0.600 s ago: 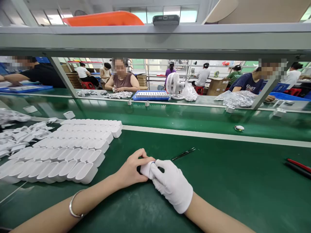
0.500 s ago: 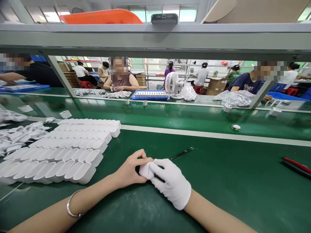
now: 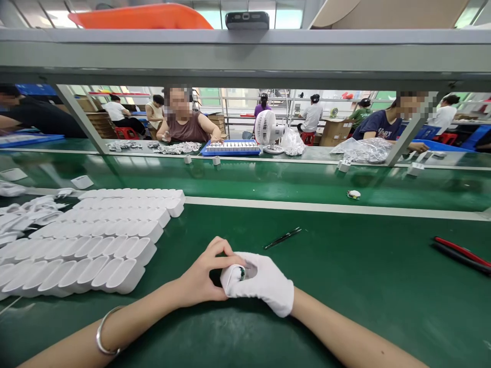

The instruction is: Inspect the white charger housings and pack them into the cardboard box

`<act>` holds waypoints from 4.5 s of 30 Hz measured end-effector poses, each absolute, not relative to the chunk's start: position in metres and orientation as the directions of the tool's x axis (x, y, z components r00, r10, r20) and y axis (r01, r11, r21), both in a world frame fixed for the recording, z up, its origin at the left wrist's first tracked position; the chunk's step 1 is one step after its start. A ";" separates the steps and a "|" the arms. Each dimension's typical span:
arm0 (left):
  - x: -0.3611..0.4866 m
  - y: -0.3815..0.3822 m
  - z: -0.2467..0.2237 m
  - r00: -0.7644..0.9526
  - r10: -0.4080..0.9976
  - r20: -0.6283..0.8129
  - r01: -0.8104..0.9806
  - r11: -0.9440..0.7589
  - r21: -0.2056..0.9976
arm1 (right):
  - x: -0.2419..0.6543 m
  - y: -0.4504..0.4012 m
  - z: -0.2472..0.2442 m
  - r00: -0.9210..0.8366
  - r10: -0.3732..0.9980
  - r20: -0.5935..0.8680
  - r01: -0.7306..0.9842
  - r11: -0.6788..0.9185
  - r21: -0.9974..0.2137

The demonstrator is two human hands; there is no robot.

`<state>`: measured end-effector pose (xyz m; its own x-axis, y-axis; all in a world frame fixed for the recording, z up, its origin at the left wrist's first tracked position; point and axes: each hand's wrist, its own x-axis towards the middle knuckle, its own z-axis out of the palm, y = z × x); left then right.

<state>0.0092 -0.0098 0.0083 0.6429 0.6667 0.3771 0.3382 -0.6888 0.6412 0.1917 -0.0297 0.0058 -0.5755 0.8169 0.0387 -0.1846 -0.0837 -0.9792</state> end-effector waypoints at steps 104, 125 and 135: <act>0.000 -0.009 -0.005 0.744 0.664 -0.078 0.025 0.089 0.996 | 0.190 -0.040 -0.001 0.130 0.973 0.192 -0.190 0.215 -0.958; -0.001 -0.013 -0.003 0.451 0.546 0.706 0.260 -0.837 0.482 | 0.246 -0.002 0.004 -0.086 0.965 0.249 0.931 0.167 -0.325; -0.005 -0.024 0.019 0.592 -0.004 0.806 0.126 -0.987 -0.098 | 0.231 -0.037 0.010 -0.585 0.404 0.703 0.575 0.818 0.008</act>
